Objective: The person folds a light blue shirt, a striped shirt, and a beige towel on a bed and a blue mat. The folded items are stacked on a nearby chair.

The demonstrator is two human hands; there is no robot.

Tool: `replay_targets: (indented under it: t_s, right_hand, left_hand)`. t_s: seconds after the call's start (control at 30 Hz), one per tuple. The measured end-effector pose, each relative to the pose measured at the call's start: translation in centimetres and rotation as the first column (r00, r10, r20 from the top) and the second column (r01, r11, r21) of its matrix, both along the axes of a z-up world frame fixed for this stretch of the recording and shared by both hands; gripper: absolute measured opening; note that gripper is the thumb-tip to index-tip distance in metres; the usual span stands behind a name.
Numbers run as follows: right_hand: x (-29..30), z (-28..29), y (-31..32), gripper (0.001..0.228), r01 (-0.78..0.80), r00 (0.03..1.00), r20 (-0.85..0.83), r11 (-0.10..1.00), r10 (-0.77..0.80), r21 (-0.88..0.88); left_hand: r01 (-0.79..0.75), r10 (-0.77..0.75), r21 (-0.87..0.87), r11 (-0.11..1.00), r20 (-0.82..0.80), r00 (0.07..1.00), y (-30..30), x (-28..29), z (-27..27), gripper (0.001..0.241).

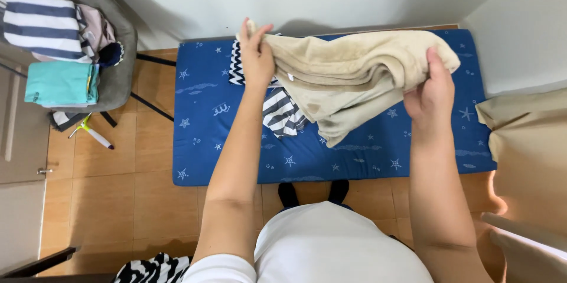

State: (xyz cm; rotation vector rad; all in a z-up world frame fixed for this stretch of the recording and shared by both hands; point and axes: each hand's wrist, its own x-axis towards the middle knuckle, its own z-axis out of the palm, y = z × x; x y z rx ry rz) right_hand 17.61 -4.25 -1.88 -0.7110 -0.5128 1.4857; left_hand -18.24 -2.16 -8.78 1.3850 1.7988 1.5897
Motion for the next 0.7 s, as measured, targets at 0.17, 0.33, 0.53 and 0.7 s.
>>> replay_targets:
  t_s: [0.17, 0.33, 0.53, 0.7]
  right_hand:
    - [0.9, -3.3, 0.1, 0.033, -0.04, 0.999, -0.024, 0.996, 0.038, -0.08]
    - [2.2, -6.6, -0.5, 0.032, -0.037, 0.999, 0.027, 0.985, 0.042, -0.17]
    - [4.3, -7.1, -0.8, 0.031, -0.099, 0.987, 0.109, 0.979, 0.12, -0.181]
    - [9.5, -11.2, -2.0, 0.037, -0.135, 0.918, 0.361, 0.986, 0.163, -0.101]
  left_hand:
    - [0.108, -0.147, -0.179, 0.978, -0.219, 0.965, -0.2, 5.2, -0.5, 0.06]
    - [0.421, -0.51, -0.292, 0.859, -0.398, 0.763, -3.7, 14.1, 5.6, 0.11]
    - [0.618, -0.624, -0.177, 0.766, -0.436, 0.649, -2.5, 23.0, 2.3, 0.084]
    - [0.615, -0.582, 0.033, 0.788, -0.284, 0.762, -0.9, 25.6, 1.9, 0.056]
